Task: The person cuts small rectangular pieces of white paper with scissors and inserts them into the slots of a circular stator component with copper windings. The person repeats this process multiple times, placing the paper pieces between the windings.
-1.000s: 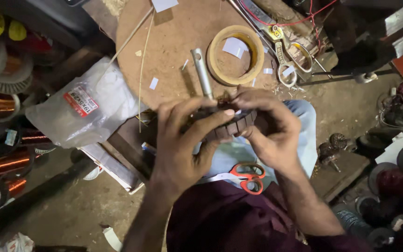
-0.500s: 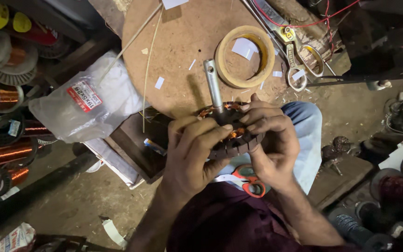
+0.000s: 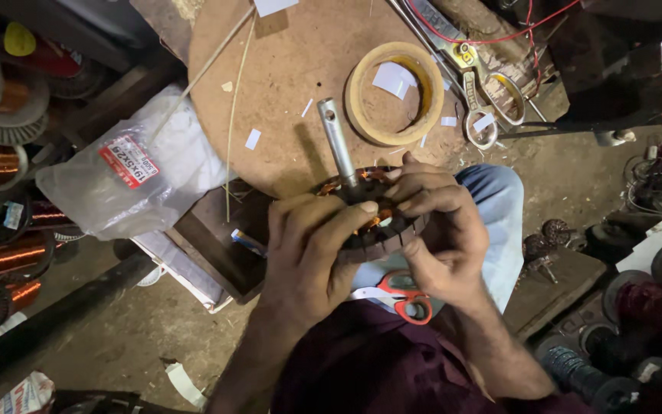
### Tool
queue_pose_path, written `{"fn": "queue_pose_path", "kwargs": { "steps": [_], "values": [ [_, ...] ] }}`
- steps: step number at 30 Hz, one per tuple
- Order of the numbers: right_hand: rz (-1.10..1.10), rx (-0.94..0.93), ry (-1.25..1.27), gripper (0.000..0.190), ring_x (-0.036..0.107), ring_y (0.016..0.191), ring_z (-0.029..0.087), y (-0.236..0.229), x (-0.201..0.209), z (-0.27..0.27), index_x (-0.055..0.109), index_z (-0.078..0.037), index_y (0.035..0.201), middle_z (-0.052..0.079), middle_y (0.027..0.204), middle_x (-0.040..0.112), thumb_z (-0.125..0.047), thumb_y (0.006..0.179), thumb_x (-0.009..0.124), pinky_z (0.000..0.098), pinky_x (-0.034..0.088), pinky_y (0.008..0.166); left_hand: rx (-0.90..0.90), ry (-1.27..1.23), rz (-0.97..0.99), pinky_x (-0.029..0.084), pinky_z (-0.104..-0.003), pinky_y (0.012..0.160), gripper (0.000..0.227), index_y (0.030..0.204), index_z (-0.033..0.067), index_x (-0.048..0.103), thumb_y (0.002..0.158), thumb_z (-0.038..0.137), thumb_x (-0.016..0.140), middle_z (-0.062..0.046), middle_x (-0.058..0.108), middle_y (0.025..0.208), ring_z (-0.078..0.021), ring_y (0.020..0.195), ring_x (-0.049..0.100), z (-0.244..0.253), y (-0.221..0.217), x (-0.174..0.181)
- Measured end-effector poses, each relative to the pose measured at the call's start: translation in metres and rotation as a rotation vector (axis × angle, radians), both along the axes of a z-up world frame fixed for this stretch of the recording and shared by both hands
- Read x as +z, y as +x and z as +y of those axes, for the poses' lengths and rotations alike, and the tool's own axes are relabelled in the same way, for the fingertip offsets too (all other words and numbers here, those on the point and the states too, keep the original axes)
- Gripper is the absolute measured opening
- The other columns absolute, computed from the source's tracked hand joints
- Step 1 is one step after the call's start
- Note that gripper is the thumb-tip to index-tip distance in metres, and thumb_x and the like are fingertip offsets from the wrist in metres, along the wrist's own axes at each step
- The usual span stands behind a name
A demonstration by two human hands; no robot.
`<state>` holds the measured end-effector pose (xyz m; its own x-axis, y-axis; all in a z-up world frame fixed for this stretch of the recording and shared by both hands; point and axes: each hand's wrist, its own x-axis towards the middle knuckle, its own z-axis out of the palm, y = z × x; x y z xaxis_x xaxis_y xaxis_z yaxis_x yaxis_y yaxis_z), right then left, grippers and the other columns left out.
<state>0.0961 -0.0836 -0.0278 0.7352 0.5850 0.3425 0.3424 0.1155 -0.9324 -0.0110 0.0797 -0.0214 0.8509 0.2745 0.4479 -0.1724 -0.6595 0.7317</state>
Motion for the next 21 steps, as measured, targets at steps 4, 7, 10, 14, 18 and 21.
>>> {"fn": "queue_pose_path", "kwargs": {
  "steps": [4,7,10,14,18,21],
  "values": [
    [0.082,0.064,-0.049,0.032,0.058,0.126,0.024,0.004,0.016,0.0,0.056,-0.001,0.121,0.013,0.122,0.065,-0.014,0.1,0.076,0.0445,0.035,0.122,0.031,0.012,-0.002,0.048,-0.038,0.101,0.034,0.135,0.0243,0.065,0.103,0.022,0.075,-0.005,0.056,0.127,-0.0268,0.114,0.054,-0.001,0.004,0.008],
    [0.07,0.131,-0.111,0.034,0.059,0.131,0.025,0.023,0.036,0.004,0.058,0.002,0.122,0.015,0.128,0.064,-0.008,0.096,0.077,0.0456,0.037,0.124,0.063,-0.079,0.021,0.048,-0.039,0.1,0.037,0.136,0.021,0.064,0.101,0.02,0.075,-0.008,0.055,0.129,-0.0285,0.114,0.053,0.005,0.012,0.017],
    [-0.027,0.102,-0.221,0.037,0.063,0.124,0.023,0.057,0.049,0.011,0.061,0.003,0.126,0.015,0.128,0.065,-0.007,0.093,0.075,0.0393,0.049,0.112,0.111,-0.119,0.076,0.046,-0.042,0.101,0.039,0.137,0.0155,0.062,0.1,0.019,0.073,-0.011,0.054,0.132,-0.0301,0.113,0.054,0.014,0.019,0.024],
    [-0.249,-0.037,-0.546,0.021,0.074,0.093,0.016,0.084,0.06,0.029,0.07,0.0,0.121,0.012,0.107,0.075,-0.003,0.101,0.076,0.0266,0.055,0.078,0.177,-0.237,0.084,0.046,-0.043,0.107,0.033,0.137,0.0079,0.058,0.108,0.021,0.066,-0.015,0.052,0.131,-0.0324,0.119,0.056,0.02,0.036,0.027],
    [-0.349,0.021,-0.72,0.021,0.071,0.073,0.014,0.097,0.076,0.039,0.072,-0.004,0.12,0.008,0.096,0.075,-0.005,0.099,0.075,0.0258,0.053,0.066,0.194,-0.228,0.089,0.045,-0.044,0.111,0.031,0.135,0.0038,0.056,0.112,0.024,0.063,-0.019,0.052,0.132,-0.0359,0.125,0.056,0.032,0.041,0.029],
    [-0.375,0.049,-0.8,0.021,0.066,0.066,0.019,0.098,0.079,0.046,0.072,-0.004,0.118,0.009,0.096,0.077,-0.002,0.097,0.071,0.0305,0.051,0.063,0.199,-0.237,0.116,0.044,-0.044,0.114,0.035,0.138,0.0041,0.055,0.112,0.027,0.062,-0.019,0.053,0.134,-0.035,0.128,0.055,0.032,0.04,0.027]
  ]
}}
